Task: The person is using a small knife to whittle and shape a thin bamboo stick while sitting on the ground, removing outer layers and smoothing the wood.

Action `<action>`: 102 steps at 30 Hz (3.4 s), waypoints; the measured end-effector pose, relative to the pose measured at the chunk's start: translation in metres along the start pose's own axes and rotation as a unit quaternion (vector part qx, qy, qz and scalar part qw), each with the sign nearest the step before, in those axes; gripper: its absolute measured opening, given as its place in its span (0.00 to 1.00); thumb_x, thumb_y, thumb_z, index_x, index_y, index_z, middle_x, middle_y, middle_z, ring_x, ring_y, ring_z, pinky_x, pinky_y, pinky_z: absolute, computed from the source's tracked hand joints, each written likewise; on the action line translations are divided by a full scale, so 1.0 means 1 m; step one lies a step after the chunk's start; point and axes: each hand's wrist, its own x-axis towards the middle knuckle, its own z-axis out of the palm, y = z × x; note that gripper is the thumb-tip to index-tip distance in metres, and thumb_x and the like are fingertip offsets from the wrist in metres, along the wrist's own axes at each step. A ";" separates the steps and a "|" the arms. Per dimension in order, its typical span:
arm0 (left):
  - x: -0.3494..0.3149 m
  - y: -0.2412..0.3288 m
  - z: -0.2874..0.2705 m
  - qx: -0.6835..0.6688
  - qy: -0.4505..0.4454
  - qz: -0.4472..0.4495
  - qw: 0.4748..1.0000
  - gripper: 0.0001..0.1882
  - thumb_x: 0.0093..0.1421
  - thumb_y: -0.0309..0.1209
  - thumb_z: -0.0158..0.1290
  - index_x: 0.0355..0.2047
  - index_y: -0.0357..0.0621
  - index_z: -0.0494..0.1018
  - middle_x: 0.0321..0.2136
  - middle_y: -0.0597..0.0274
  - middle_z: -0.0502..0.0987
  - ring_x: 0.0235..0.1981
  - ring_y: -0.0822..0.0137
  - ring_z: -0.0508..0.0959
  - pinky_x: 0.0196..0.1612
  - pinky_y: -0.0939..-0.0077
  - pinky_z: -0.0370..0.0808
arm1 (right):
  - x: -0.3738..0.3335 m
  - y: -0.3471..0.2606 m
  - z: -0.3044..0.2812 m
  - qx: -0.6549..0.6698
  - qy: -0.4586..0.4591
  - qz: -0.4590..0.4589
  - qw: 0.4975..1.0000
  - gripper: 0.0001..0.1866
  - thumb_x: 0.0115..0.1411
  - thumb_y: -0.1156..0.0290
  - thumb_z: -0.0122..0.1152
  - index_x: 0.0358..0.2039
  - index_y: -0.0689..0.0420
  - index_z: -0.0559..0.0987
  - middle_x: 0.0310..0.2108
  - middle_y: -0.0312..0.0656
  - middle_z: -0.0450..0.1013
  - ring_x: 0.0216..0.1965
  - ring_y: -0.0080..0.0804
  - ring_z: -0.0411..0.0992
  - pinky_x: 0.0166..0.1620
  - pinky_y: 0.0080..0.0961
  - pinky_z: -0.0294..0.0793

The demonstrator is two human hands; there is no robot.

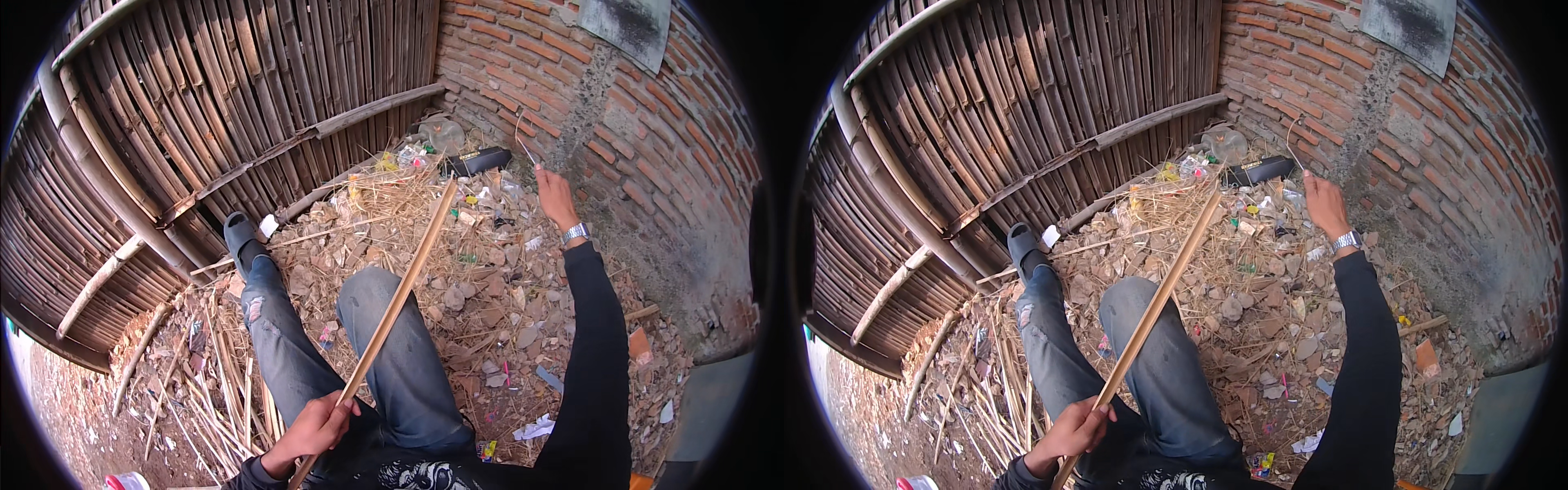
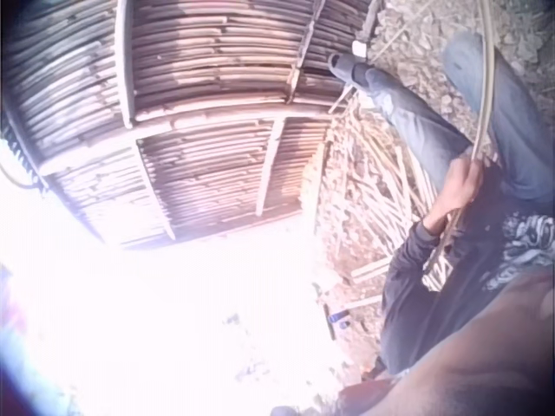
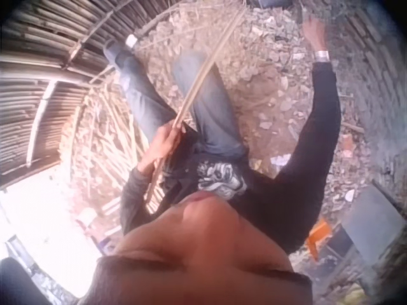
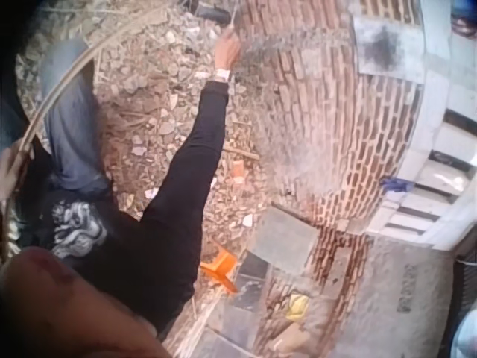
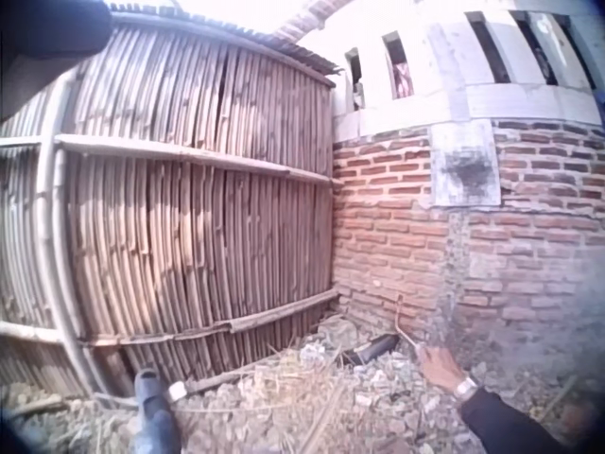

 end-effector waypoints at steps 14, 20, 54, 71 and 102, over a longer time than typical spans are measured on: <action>0.080 0.029 0.014 -0.081 0.037 0.042 0.995 0.23 0.80 0.43 0.36 0.45 0.37 0.73 0.17 0.70 0.65 0.17 0.77 0.66 0.23 0.76 0.63 | -0.238 -0.209 0.003 0.175 -0.284 -0.237 0.913 0.23 0.70 0.47 0.58 0.31 0.55 0.77 0.16 0.51 0.75 0.20 0.58 0.77 0.24 0.50 0.75; 0.072 0.028 0.023 0.041 0.103 0.088 0.990 0.23 0.81 0.42 0.35 0.42 0.37 0.74 0.17 0.69 0.66 0.19 0.75 0.68 0.27 0.74 0.68 | -0.189 -0.171 0.039 0.120 -0.203 -0.170 0.957 0.25 0.71 0.48 0.57 0.28 0.57 0.78 0.16 0.51 0.74 0.21 0.57 0.77 0.25 0.49 0.75; 0.016 -0.010 0.003 -0.200 -0.048 -0.029 0.978 0.27 0.81 0.49 0.30 0.42 0.38 0.67 0.16 0.74 0.52 0.14 0.77 0.51 0.18 0.79 0.56 | -0.119 -0.102 0.046 0.023 -0.221 -0.107 0.969 0.33 0.74 0.41 0.44 0.33 0.58 0.84 0.16 0.53 0.75 0.19 0.57 0.76 0.27 0.50 0.76; 0.066 0.031 0.008 -0.137 -0.027 0.004 0.990 0.30 0.80 0.49 0.32 0.46 0.33 0.75 0.19 0.62 0.75 0.14 0.76 0.74 0.17 0.82 0.72 | -0.234 -0.187 -0.002 0.246 -0.214 -0.153 0.933 0.25 0.73 0.51 0.55 0.27 0.59 0.79 0.15 0.51 0.71 0.19 0.53 0.74 0.24 0.45 0.69; 0.100 0.034 0.010 -0.187 -0.027 0.030 0.981 0.22 0.81 0.44 0.36 0.37 0.40 0.69 0.14 0.67 0.65 0.08 0.75 0.65 0.11 0.81 0.64 | -0.180 -0.151 0.074 0.150 -0.076 -0.314 0.934 0.25 0.67 0.43 0.61 0.24 0.51 0.77 0.13 0.42 0.72 0.16 0.44 0.76 0.19 0.39 0.73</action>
